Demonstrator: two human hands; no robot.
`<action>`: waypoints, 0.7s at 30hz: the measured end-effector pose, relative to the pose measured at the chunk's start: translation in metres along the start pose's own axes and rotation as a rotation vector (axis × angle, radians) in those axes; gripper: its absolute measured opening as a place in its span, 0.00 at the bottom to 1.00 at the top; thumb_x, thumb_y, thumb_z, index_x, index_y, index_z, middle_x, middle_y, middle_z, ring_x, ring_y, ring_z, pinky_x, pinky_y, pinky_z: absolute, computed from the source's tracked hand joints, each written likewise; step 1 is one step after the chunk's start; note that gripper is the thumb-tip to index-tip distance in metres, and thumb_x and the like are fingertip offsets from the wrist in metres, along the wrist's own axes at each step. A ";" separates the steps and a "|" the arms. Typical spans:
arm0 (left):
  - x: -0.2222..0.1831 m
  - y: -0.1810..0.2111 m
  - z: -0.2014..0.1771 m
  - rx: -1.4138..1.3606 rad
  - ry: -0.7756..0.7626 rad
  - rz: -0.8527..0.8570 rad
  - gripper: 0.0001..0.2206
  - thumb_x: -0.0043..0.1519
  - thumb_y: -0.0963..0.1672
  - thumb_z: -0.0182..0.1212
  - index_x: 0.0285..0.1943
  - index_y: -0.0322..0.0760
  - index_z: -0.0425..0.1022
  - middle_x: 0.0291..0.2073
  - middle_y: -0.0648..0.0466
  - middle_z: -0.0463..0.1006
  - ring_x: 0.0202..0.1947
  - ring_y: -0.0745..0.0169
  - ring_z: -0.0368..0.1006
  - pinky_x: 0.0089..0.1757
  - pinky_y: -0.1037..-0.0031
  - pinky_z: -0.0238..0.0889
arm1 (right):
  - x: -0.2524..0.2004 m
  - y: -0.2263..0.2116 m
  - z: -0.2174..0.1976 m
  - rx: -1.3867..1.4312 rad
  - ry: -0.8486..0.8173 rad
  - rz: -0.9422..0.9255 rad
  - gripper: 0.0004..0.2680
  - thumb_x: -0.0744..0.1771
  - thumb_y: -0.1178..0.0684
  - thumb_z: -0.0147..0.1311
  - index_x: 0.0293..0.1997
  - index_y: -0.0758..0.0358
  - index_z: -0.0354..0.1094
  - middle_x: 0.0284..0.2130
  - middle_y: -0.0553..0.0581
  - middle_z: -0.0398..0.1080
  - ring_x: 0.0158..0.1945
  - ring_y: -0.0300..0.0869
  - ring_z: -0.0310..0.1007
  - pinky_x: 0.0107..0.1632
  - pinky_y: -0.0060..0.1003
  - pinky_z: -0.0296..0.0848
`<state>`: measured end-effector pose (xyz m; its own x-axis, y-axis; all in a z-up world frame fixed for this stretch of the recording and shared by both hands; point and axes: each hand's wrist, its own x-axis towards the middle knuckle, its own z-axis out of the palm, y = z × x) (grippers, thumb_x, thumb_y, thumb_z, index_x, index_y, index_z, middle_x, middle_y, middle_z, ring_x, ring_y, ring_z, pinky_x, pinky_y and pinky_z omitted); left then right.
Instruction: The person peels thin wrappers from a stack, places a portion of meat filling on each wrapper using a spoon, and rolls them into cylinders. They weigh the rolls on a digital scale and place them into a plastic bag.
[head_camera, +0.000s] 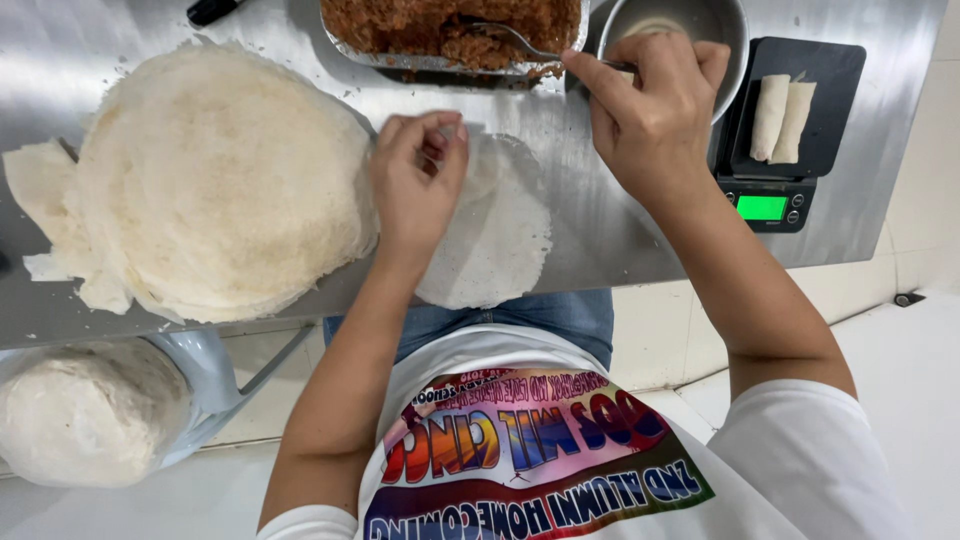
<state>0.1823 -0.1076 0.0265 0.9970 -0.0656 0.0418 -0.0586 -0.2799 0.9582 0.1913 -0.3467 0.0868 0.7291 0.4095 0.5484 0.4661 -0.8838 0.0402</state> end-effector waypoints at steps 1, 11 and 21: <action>0.003 -0.002 0.000 -0.007 0.020 -0.028 0.05 0.66 0.42 0.62 0.48 0.38 0.81 0.35 0.56 0.69 0.31 0.69 0.68 0.33 0.78 0.67 | -0.001 0.001 0.001 0.033 -0.005 0.013 0.15 0.68 0.70 0.57 0.52 0.53 0.82 0.36 0.55 0.66 0.38 0.46 0.69 0.45 0.44 0.52; -0.022 0.022 -0.007 -0.397 -0.231 -0.300 0.24 0.70 0.46 0.57 0.75 0.36 0.63 0.37 0.61 0.67 0.40 0.71 0.65 0.44 0.80 0.64 | -0.020 0.007 -0.001 0.644 -0.381 0.515 0.08 0.72 0.62 0.55 0.55 0.59 0.79 0.32 0.54 0.70 0.35 0.43 0.65 0.40 0.39 0.62; -0.158 -0.056 -0.046 0.287 -0.109 0.317 0.10 0.56 0.46 0.77 0.43 0.44 0.84 0.33 0.59 0.72 0.36 0.59 0.71 0.38 0.70 0.67 | -0.115 -0.056 -0.027 0.626 -0.361 0.357 0.13 0.64 0.69 0.60 0.44 0.53 0.84 0.28 0.52 0.71 0.32 0.42 0.70 0.48 0.36 0.56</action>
